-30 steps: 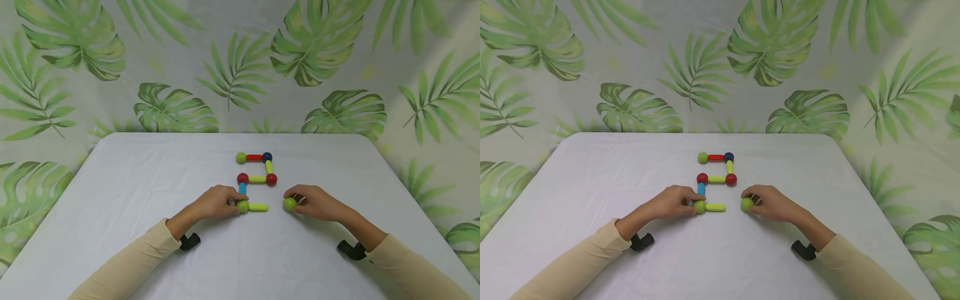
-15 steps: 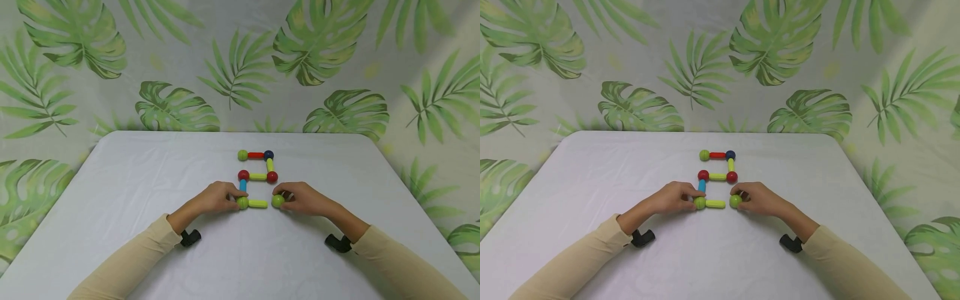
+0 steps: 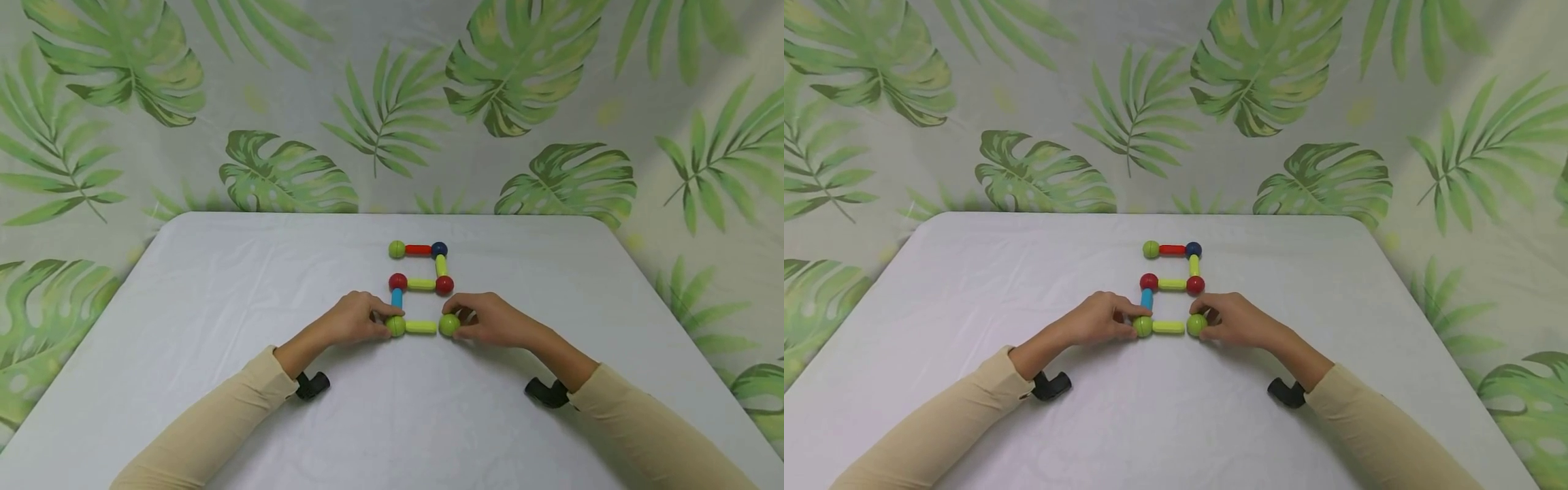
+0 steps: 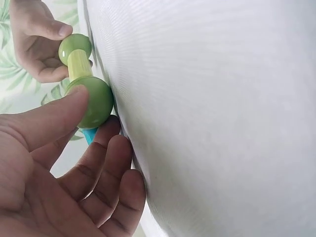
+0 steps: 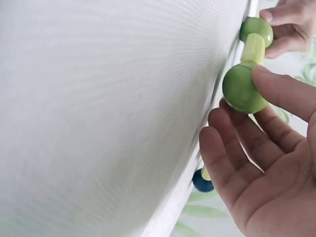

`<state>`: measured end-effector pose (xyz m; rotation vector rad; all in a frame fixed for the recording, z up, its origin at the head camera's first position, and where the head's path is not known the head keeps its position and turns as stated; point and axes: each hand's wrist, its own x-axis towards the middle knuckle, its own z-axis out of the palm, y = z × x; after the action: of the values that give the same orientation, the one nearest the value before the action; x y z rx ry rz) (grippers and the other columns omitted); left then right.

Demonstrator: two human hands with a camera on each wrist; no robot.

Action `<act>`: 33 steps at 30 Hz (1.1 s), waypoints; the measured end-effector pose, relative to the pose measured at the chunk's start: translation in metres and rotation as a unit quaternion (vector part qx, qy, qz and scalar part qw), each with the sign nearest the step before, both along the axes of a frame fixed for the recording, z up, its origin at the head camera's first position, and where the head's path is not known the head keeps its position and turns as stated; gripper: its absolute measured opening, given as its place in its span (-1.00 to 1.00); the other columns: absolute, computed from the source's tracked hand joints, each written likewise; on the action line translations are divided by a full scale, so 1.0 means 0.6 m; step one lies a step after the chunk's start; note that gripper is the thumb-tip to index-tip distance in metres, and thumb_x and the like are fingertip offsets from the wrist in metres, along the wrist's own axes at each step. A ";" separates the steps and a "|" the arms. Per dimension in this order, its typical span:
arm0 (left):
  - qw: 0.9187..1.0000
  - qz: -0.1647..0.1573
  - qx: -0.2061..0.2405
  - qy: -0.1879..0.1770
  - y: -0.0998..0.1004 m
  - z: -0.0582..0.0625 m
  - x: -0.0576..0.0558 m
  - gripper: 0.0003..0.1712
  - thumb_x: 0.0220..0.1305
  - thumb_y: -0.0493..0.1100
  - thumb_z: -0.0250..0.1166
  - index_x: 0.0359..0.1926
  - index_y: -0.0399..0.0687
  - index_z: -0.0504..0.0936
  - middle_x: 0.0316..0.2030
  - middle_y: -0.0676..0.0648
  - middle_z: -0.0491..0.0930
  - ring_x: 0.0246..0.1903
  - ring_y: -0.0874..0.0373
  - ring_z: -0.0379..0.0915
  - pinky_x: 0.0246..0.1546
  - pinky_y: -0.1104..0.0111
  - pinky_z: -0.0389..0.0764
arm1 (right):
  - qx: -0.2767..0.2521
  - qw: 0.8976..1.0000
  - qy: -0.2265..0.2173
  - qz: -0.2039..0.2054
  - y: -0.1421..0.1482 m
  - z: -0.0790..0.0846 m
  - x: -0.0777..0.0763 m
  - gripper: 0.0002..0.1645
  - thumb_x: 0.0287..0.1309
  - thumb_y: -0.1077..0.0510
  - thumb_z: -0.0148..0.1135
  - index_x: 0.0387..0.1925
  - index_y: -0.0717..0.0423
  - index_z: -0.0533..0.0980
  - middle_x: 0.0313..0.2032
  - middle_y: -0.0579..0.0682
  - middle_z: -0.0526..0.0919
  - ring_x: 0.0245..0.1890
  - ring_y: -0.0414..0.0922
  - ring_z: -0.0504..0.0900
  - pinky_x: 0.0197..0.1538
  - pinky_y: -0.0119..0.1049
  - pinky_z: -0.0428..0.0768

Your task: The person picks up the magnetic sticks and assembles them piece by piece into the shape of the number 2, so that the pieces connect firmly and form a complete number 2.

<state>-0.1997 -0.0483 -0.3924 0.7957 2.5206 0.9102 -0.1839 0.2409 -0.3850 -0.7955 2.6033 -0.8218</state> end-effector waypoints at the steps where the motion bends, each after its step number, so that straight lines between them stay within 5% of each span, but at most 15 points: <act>1: 1.000 0.001 0.001 -0.001 0.001 0.001 0.000 -0.53 0.16 -0.21 0.44 0.13 0.08 0.69 -0.05 -0.03 0.74 -0.24 0.25 0.55 -0.28 0.48 0.53 | -0.001 1.000 -0.001 0.000 0.000 0.000 0.000 -0.62 0.15 0.22 0.38 0.01 0.07 0.54 -0.12 -0.06 0.69 -0.12 -0.13 0.64 -0.02 -0.28 0.69; 21: 1.000 0.021 -0.015 -0.004 0.000 0.001 0.009 -0.48 0.18 -0.20 0.42 0.20 0.10 0.63 -0.07 -0.02 0.69 -0.32 0.25 0.47 -0.33 0.48 0.48 | 0.015 1.000 -0.011 0.010 0.006 0.006 -0.001 -0.59 0.21 0.16 0.34 0.09 0.12 0.52 -0.01 0.00 0.67 -0.05 -0.08 0.64 -0.02 -0.27 0.67; 26: 1.000 0.023 -0.015 0.001 -0.044 0.008 0.033 -0.43 0.22 -0.19 0.38 0.28 0.08 0.57 0.13 -0.06 0.64 -0.27 0.25 0.50 -0.28 0.46 0.52 | 0.020 0.999 0.020 -0.017 0.071 0.032 0.025 -0.51 0.26 0.10 0.29 0.18 0.18 0.48 0.11 0.11 0.63 0.00 0.02 0.65 0.01 -0.16 0.66; 33: 0.995 0.055 -0.051 0.059 -0.127 0.024 0.060 -0.50 0.33 -0.10 0.28 0.27 -0.07 0.56 0.20 -0.11 0.59 -0.06 0.08 0.57 -0.09 0.26 0.58 | 0.026 0.990 0.086 -0.110 0.185 0.044 0.056 -0.61 0.33 0.08 0.23 0.15 0.08 0.51 0.07 0.10 0.66 -0.06 -0.20 0.67 -0.07 -0.41 0.64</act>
<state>-0.1637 -0.1245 -0.3782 0.7038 2.7141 0.7809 -0.1502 0.3517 -0.3587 -0.5971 2.8924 -0.7690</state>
